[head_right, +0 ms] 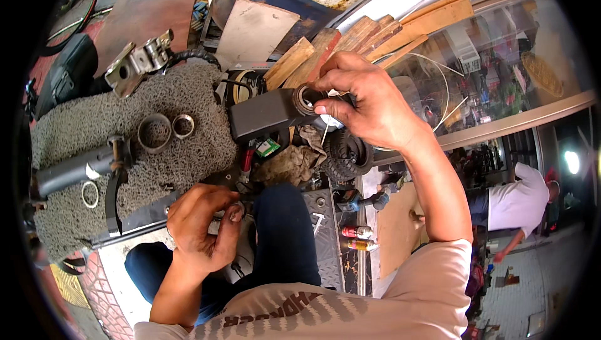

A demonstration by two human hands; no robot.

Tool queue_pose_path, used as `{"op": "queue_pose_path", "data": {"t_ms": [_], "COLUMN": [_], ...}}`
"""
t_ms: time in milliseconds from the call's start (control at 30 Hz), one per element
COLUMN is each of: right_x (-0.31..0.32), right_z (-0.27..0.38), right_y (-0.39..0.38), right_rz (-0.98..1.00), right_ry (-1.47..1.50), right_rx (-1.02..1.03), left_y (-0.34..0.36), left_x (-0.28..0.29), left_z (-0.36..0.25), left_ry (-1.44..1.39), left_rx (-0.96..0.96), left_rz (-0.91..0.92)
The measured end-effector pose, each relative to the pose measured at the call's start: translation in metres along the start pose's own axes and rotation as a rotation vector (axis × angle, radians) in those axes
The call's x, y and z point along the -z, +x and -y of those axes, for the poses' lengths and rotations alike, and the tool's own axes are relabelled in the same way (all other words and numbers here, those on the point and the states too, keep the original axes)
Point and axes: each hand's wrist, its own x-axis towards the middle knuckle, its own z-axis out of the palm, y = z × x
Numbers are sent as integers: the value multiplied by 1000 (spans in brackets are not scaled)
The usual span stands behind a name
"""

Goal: The person holds and handles various mechanical parts, wipes them with a cloth, and interacts with a spray can and tools near a motorcycle.

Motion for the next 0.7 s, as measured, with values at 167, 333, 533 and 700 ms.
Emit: {"op": "queue_pose_path", "data": {"t_ms": [167, 333, 533, 700], "right_x": [2, -1, 5, -2], "right_z": [-7, -18, -29, -66], "right_y": [0, 2, 5, 11], "right_rz": [-8, -68, -29, 29], "right_ry": [30, 65, 136, 368], "right_rx": [49, 101, 115, 294], "left_y": [4, 3, 19, 60], "left_x": [0, -4, 25, 75], "left_z": [-5, -7, -51, -74], "left_ry": [-2, 12, 75, 248], "left_rx": [83, 111, 10, -143], "left_rz": [46, 56, 109, -209]}}
